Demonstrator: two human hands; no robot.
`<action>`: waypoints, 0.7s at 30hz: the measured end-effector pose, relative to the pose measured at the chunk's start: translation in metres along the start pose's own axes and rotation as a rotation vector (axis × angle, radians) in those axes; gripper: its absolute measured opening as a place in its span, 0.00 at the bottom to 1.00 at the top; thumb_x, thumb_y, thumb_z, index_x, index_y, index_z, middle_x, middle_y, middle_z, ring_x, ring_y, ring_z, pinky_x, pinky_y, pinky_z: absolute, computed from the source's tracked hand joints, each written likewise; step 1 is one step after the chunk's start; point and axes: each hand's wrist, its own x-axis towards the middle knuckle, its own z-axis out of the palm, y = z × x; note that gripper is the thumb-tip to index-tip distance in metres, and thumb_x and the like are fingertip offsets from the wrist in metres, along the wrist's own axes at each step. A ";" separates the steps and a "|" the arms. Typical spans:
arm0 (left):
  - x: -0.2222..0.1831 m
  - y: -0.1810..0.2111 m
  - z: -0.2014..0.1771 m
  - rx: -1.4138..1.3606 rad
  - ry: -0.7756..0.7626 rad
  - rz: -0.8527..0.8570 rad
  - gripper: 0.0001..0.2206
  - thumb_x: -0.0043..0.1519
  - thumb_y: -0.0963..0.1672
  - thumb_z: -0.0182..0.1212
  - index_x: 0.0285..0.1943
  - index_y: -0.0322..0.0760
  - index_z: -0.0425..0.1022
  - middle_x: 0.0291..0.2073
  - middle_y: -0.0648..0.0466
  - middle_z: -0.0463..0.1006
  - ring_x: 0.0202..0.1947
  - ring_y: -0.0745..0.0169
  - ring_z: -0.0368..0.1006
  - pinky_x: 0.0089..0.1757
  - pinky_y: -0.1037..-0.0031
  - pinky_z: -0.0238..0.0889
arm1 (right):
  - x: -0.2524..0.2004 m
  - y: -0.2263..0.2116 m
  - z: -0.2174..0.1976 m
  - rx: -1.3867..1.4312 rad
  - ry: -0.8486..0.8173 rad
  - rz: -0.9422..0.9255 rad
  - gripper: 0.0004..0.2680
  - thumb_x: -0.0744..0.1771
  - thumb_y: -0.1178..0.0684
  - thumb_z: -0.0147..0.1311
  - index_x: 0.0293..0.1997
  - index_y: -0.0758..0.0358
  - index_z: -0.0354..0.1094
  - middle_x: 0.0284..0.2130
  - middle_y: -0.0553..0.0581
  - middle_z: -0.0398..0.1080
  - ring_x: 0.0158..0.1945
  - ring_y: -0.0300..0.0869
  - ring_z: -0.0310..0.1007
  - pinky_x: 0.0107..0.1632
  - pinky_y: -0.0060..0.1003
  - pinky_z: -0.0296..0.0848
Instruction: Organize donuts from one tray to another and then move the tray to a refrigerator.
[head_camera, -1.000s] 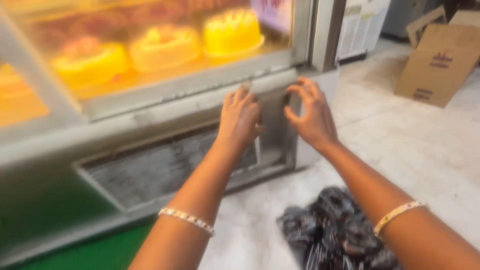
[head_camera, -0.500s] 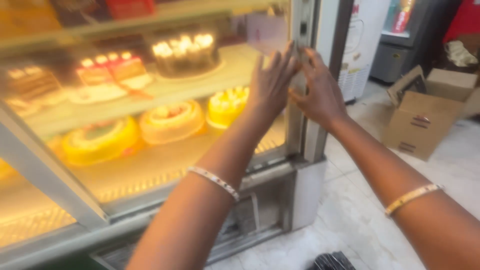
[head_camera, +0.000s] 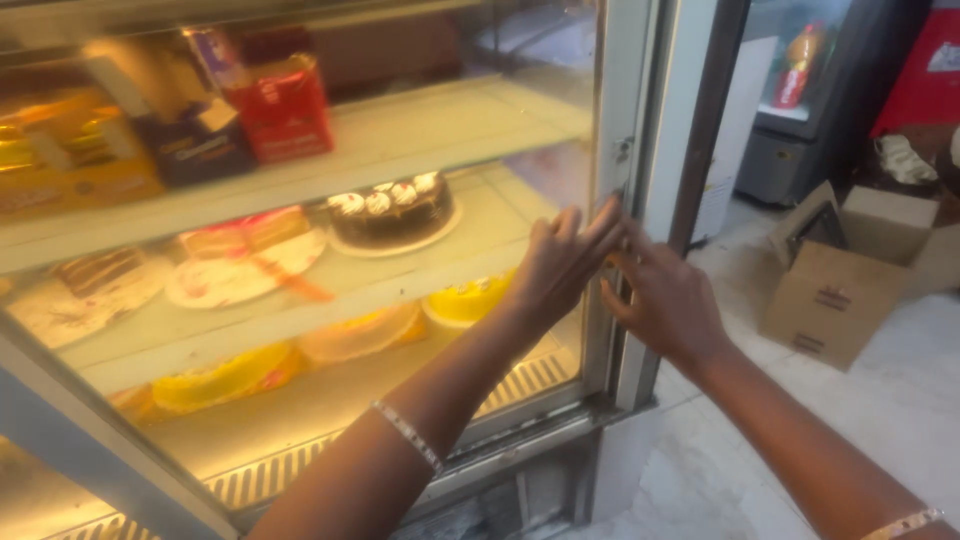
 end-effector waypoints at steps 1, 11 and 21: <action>-0.004 -0.001 -0.001 0.025 -0.028 0.036 0.35 0.55 0.49 0.65 0.74 0.47 0.59 0.73 0.51 0.54 0.41 0.61 0.67 0.28 0.78 0.62 | -0.001 -0.007 -0.007 0.003 -0.073 0.056 0.14 0.63 0.48 0.63 0.51 0.60 0.74 0.68 0.55 0.61 0.37 0.47 0.77 0.38 0.43 0.80; 0.002 -0.015 -0.007 0.134 -0.034 0.059 0.36 0.55 0.53 0.65 0.74 0.47 0.59 0.72 0.50 0.56 0.42 0.61 0.66 0.30 0.75 0.63 | 0.015 -0.026 -0.024 0.021 -0.183 0.183 0.15 0.62 0.46 0.64 0.51 0.60 0.75 0.69 0.51 0.58 0.36 0.40 0.77 0.26 0.30 0.73; 0.013 -0.025 -0.034 0.316 -0.101 0.177 0.40 0.55 0.56 0.65 0.75 0.45 0.53 0.70 0.47 0.52 0.51 0.57 0.60 0.40 0.71 0.60 | 0.024 -0.031 -0.036 0.002 -0.069 0.193 0.11 0.62 0.49 0.66 0.41 0.66 0.75 0.68 0.55 0.60 0.30 0.45 0.78 0.32 0.37 0.77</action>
